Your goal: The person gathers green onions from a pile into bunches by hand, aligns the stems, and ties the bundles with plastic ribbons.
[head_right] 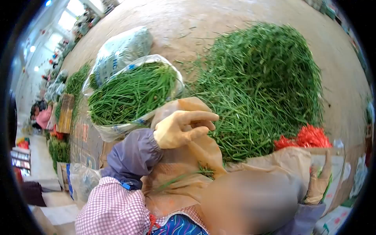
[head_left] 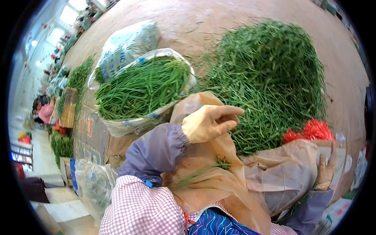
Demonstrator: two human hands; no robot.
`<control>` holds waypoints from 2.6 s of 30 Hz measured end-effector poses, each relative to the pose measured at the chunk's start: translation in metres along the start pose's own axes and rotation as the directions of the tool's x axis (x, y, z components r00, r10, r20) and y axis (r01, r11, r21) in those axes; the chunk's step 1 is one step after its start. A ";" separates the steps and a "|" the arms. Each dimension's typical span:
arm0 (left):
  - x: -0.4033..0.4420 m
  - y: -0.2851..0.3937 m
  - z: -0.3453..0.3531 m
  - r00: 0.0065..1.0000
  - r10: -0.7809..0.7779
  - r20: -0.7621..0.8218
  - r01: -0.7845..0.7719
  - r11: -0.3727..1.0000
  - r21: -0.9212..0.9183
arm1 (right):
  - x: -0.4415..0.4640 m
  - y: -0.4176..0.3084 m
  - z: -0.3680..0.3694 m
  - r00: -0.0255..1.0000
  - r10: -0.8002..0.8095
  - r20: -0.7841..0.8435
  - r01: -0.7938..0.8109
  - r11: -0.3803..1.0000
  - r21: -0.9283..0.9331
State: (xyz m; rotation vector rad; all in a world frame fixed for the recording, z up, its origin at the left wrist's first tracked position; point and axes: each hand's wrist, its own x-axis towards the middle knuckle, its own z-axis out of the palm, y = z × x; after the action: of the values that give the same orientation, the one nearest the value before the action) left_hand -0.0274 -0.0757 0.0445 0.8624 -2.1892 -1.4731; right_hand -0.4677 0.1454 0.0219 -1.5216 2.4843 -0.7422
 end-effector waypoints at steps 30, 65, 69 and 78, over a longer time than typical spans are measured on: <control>-0.357 -0.246 -0.314 -0.251 0.112 -0.962 0.505 0.863 -0.031 | 0.080 -0.590 0.422 0.402 -0.744 0.534 0.046 0.599 0.800; -0.392 -0.359 -0.396 0.296 -0.561 -0.773 -0.229 0.744 -0.627 | 0.037 -0.802 0.522 -0.121 -0.756 0.643 0.716 0.382 0.584; -0.386 -0.364 -0.395 0.343 -0.442 -0.829 -0.378 0.743 -0.553 | 0.027 -0.781 0.527 0.018 -0.863 0.505 0.570 0.424 0.704; -0.400 -0.350 -0.381 -0.107 -0.225 -0.968 0.059 0.971 -0.232 | 0.070 -0.750 0.535 0.280 -0.833 0.477 -0.213 0.431 0.877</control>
State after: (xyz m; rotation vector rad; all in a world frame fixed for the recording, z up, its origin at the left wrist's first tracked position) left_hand 0.5998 -0.1698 -0.1147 1.4974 -0.7267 -0.4206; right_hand 0.2912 -0.3722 -0.0777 -1.4087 0.5705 -0.6508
